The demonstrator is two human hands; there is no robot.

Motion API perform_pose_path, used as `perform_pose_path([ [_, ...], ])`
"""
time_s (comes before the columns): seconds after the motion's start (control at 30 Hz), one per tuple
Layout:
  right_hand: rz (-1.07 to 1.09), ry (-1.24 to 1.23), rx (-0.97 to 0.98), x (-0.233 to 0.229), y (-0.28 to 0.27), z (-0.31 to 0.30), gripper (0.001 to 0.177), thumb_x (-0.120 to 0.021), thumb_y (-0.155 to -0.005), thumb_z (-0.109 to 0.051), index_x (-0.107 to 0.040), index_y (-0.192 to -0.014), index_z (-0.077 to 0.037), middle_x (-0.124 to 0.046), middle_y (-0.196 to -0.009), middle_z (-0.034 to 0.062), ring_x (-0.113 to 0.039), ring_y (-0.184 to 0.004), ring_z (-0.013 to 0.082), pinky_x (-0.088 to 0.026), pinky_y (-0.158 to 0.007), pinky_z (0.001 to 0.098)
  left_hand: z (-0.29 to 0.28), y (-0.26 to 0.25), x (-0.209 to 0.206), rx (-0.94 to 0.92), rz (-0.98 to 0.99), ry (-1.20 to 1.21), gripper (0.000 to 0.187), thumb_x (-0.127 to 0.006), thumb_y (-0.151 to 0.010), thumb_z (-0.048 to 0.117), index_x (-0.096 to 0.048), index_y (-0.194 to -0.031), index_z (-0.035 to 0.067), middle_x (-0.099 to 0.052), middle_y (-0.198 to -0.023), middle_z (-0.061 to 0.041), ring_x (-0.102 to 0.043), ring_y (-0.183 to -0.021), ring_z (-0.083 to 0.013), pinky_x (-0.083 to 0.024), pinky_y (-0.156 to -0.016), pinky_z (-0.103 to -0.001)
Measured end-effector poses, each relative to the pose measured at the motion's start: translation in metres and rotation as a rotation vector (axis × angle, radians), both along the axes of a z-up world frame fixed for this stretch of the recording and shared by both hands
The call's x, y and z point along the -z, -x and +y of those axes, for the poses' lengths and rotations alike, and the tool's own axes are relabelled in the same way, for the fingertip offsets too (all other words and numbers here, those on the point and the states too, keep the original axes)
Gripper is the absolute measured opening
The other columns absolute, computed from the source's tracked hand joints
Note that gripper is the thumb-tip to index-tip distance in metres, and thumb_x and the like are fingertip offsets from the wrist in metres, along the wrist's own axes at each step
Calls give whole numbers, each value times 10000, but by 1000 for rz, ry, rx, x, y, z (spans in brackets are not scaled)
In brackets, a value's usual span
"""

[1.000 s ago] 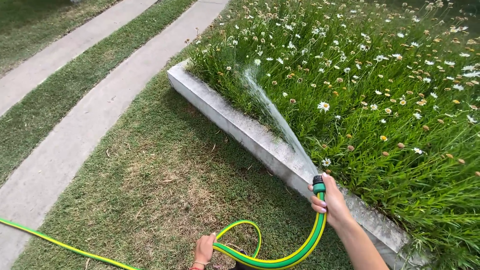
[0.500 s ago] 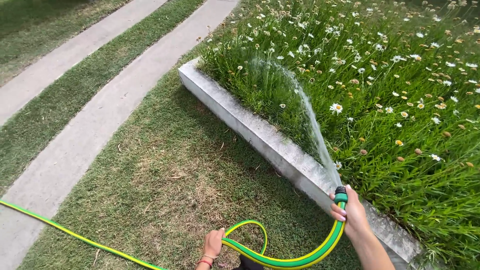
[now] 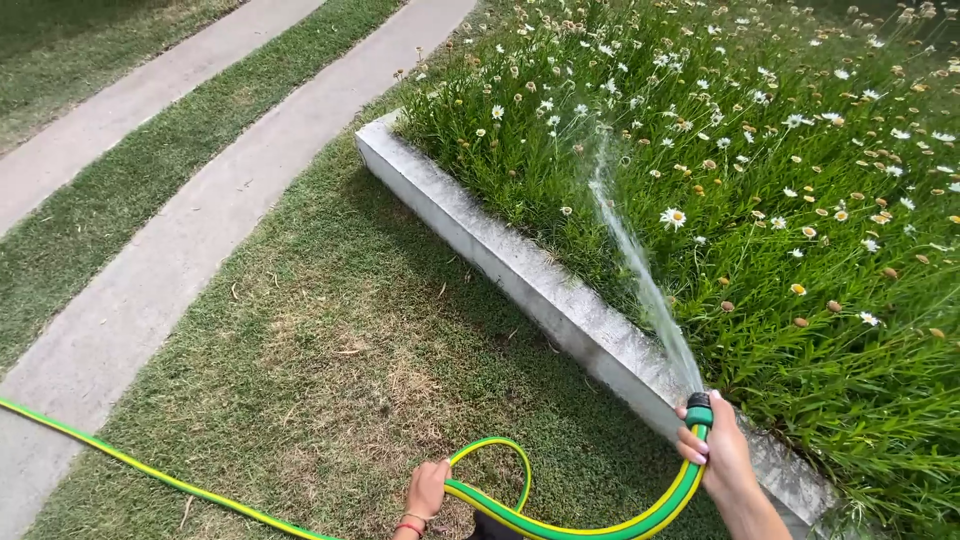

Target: Watering a bed of white flowers in a raised garden bed using a garden hose.

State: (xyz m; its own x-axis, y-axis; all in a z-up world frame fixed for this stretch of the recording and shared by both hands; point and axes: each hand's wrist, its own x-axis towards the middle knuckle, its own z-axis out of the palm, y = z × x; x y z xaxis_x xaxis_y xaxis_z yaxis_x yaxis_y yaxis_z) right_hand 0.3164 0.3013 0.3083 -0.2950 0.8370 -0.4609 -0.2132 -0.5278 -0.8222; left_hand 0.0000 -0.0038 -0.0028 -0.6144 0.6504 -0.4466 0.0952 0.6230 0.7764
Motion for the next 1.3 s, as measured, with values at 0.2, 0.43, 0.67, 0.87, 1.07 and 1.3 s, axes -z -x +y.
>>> perform_pose_path([
  [0.2, 26, 9, -54, -18, 8, -3, 325, -309, -1211, -358, -415, -1250, -52, -571, -846, 101, -288, -421, 40, -247, -295, 191, 5, 0, -6, -25, -28, -4, 504, -411, -1075, 384, -529, -620, 205, -442, -586, 68, -384, -552, -94, -358, -604, -261],
  [0.43, -87, -11, 40, -28, 6, -5, 341, -313, -1210, -356, -422, -1347, -64, -574, -872, 118, -302, -426, 52, -253, -300, 199, 9, 2, -9, 12, -14, -43, 536, -417, -1084, 347, -551, -591, 187, -438, -534, 64, -363, -485, -85, -334, -525, -250],
  [0.67, -60, 7, 21, -26, 1, -16, 285, -340, -1199, -351, -394, -1285, -85, -573, -919, 152, -311, -423, 71, -245, -296, 208, 6, 2, -8, 21, -17, -48, 545, -399, -1080, 331, -557, -582, 179, -454, -528, 59, -384, -485, -84, -364, -540, -243],
  [0.87, -21, 47, 2, -22, 5, -27, 264, -336, -1197, -367, -377, -1296, -127, -569, -920, 163, -305, -419, 79, -236, -293, 202, -2, 4, -1, 40, 16, -41, 557, -354, -1084, 352, -521, -578, 191, -444, -543, 55, -387, -512, -101, -383, -602, -271],
  [1.07, 24, 28, 26, -27, 11, -28, 276, -340, -1195, -355, -364, -1349, -128, -585, -890, 142, -322, -418, 63, -261, -300, 191, -7, 5, 7, 32, 18, -53, 541, -328, -1078, 340, -493, -586, 188, -449, -567, 52, -385, -536, -103, -381, -614, -264],
  [1.3, 28, 26, 29, -27, 2, -31, 247, -328, -1198, -342, -364, -1330, -135, -571, -907, 145, -319, -419, 65, -251, -293, 190, -19, -2, -2, -16, -40, -11, 543, -380, -1085, 346, -527, -590, 178, -441, -559, 45, -376, -511, -101, -353, -562, -264],
])
